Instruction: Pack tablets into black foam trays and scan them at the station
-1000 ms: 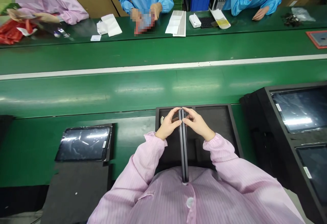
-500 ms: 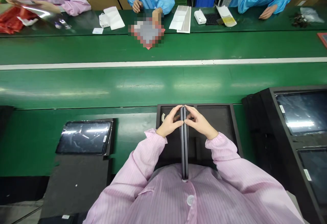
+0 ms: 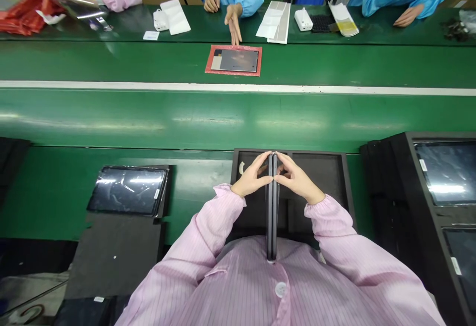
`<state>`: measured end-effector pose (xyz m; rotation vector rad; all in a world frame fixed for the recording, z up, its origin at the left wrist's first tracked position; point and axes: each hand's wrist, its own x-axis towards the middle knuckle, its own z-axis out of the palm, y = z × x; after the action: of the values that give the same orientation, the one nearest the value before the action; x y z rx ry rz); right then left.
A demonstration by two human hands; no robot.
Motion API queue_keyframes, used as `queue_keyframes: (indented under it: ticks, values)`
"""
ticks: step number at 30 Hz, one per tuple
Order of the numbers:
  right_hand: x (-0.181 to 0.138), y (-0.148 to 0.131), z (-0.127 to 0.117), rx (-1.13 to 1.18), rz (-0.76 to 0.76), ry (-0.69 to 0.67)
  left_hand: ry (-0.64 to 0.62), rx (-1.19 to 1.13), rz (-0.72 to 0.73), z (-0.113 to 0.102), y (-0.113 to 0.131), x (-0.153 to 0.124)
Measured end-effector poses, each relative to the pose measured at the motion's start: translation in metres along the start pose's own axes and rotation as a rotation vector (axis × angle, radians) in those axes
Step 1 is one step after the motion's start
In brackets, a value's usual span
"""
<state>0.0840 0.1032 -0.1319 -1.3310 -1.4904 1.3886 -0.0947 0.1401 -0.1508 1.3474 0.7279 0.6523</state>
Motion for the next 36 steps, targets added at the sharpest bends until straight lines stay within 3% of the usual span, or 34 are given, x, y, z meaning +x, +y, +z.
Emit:
queue_keyframes:
  ticks: [10, 21, 29, 32, 36]
  values:
    - [0.003, 0.003, 0.012, 0.141, 0.012, 0.121, 0.129, -0.124, -0.031, 0.005, -0.003, 0.0]
    - [0.004, -0.005, 0.012, 0.183, 0.084, 0.13, 0.135, -0.118, -0.063, 0.006, 0.006, 0.002]
    - [0.014, -0.008, 0.015, 0.227, 0.169, 0.239, 0.281, -0.103, -0.04, 0.009, 0.012, 0.013]
    - [0.01, -0.001, 0.018, 0.152, 0.112, 0.257, 0.314, -0.095, -0.023, 0.015, 0.003, 0.008]
    - [-0.02, 0.038, 0.051, 0.041, -0.095, 0.454, 0.429, -0.074, 0.011, 0.045, -0.04, -0.028]
